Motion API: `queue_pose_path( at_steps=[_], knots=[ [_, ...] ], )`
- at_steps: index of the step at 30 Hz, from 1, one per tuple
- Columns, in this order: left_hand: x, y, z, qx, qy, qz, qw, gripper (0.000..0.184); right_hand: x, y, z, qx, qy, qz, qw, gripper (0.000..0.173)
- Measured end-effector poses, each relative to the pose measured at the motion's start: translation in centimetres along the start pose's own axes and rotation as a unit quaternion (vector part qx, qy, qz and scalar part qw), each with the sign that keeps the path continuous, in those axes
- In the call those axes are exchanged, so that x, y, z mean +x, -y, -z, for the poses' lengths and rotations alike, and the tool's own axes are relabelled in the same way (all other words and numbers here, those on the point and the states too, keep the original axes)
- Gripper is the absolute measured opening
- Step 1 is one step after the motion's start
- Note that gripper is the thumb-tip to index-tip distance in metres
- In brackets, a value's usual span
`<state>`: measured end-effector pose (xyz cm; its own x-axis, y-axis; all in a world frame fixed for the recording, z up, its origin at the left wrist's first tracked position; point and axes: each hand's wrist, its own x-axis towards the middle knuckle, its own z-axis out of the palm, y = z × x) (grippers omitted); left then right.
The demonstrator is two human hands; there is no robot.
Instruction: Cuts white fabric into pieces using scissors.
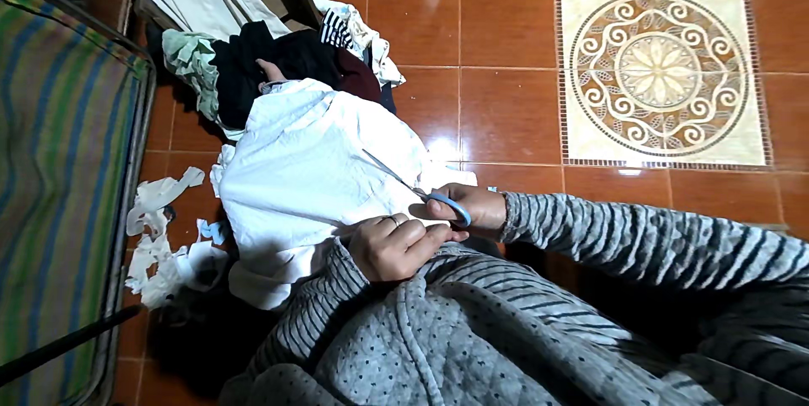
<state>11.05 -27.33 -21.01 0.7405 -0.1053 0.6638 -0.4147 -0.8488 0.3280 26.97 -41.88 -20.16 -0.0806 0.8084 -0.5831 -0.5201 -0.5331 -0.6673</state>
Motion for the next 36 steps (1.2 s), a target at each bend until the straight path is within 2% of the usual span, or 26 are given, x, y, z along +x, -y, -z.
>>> queue_pose_path(
  at_steps=[2, 5, 12, 16, 23, 36],
  knots=[
    [0.1, -0.1, 0.1, 0.000, 0.004, -0.004, 1.000, 0.015, -0.1, 0.1, -0.1, -0.001, -0.016, -0.006, 1.000, 0.035],
    [0.0, 0.0, 0.1, -0.003, 0.004, -0.008, 1.000, 0.015, 0.2, 0.0, -0.2, -0.002, 0.005, -0.002, 1.000, 0.034],
    [0.0, 0.0, 0.0, -0.005, -0.002, -0.016, 1.000, 0.016, 0.9, 0.3, -0.8, 0.015, -0.010, -0.007, 1.000, 0.046],
    [0.0, 0.1, 0.0, -0.008, -0.003, -0.022, 1.000, 0.015, 1.1, 0.8, -1.8, 0.014, -0.048, -0.013, 0.999, 0.036],
    [0.0, 0.1, 0.1, -0.011, 0.000, -0.028, 1.000, 0.016, 2.5, 0.8, -2.2, 0.021, -0.054, 0.036, 0.998, 0.045],
    [-0.1, -0.1, 0.0, -0.006, -0.010, -0.025, 1.000, 0.014, 2.8, 1.2, -2.9, 0.035, -0.100, 0.031, 0.994, 0.030]
  ],
)
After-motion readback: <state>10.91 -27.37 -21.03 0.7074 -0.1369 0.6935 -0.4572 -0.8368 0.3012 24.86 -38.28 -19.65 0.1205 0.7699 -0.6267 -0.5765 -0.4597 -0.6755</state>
